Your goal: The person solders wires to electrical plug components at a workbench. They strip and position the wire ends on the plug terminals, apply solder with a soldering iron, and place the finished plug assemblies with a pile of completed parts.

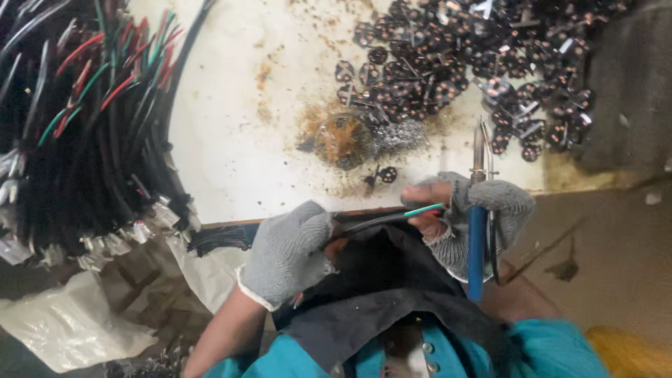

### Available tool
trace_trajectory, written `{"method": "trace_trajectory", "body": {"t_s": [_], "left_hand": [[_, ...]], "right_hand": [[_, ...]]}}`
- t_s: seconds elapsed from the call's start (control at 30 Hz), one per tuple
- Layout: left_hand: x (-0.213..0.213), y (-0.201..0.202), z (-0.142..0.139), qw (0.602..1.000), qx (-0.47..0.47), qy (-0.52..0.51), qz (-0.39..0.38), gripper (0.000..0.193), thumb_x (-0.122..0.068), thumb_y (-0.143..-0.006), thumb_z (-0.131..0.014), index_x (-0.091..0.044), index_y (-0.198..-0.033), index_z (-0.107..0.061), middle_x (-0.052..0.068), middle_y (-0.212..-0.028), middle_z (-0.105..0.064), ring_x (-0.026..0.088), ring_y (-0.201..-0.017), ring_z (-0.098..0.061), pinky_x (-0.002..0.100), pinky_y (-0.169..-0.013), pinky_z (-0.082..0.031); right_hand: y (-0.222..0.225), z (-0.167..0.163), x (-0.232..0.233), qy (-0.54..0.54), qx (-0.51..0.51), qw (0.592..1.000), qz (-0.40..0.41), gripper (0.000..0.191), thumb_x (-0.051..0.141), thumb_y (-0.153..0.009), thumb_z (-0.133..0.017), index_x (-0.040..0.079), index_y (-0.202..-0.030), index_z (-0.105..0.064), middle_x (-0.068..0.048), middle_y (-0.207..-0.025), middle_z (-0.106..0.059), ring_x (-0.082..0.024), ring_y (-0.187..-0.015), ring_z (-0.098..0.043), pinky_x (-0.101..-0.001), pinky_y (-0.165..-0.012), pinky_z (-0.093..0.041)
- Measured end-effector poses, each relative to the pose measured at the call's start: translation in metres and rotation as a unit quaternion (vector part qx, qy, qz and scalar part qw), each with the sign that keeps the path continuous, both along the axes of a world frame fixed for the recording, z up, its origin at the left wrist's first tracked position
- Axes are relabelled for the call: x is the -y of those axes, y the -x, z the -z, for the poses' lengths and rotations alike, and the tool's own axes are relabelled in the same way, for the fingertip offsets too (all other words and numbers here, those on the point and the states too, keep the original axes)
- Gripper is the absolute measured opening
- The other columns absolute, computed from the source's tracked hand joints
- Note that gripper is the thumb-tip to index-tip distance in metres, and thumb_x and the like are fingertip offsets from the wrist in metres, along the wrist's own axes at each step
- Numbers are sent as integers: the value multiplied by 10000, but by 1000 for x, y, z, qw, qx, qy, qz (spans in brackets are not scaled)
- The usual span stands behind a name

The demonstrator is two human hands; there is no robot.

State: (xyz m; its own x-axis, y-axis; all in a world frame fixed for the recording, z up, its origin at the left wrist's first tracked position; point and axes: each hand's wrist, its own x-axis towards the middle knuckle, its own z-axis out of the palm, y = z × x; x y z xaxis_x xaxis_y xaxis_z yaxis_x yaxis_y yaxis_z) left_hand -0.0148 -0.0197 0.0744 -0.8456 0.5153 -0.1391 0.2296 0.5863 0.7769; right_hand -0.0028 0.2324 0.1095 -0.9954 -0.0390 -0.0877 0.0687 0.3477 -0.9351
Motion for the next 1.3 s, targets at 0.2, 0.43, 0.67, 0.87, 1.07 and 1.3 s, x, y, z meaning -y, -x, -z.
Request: {"method": "trace_trajectory", "body": {"t_s": [0.2,0.43,0.67,0.87,1.07,1.3], "left_hand": [[6,-6,11,996,75,3,55,223,-235,-788,-778,-134,-945,-656,127,-864,-647,393,-785,-656,480,-645,-506],[-27,-10,6,958,219,-184,-12,386,-316,-890,-700,-32,-1128,-593,149,-947,-685,342,-869,-704,413,-754,-544],[-47,-29,36,926,274,-259,-37,220,-274,-990,-654,-63,-989,-592,96,-839,-642,242,-752,-652,356,-714,-529],[-49,-27,41,939,226,-260,-14,112,-153,-917,-582,-63,-982,-586,83,-791,-617,238,-687,-627,366,-661,-515],[-50,-33,40,925,239,-291,-55,126,-173,-950,-580,-59,-1002,-596,67,-798,-625,206,-693,-617,338,-669,-509],[-50,-35,46,900,300,-296,-111,229,-246,-1010,-653,-44,-905,-622,65,-791,-642,179,-720,-619,333,-681,-519]], "right_hand": [[-6,15,-10,52,4,997,-57,113,108,-929,-762,52,-1026,-742,-41,-866,-721,-108,-804,-691,-237,-730,-540],[-19,24,-4,71,120,988,-63,75,102,-896,-774,47,-946,-761,-44,-826,-746,-100,-751,-691,-257,-678,-567],[-36,47,-15,49,80,995,-23,152,161,-892,-804,70,-960,-704,-37,-882,-721,-125,-804,-667,-266,-733,-527],[-47,63,-18,67,73,994,-34,154,161,-909,-802,76,-985,-698,-38,-914,-707,-136,-846,-683,-269,-759,-547],[-40,61,-13,47,97,994,-12,113,134,-913,-798,74,-914,-703,-44,-861,-728,-131,-791,-701,-266,-735,-564],[-34,49,-14,29,89,995,-41,99,133,-919,-790,53,-936,-735,-50,-893,-749,-152,-836,-722,-286,-782,-575]]}}
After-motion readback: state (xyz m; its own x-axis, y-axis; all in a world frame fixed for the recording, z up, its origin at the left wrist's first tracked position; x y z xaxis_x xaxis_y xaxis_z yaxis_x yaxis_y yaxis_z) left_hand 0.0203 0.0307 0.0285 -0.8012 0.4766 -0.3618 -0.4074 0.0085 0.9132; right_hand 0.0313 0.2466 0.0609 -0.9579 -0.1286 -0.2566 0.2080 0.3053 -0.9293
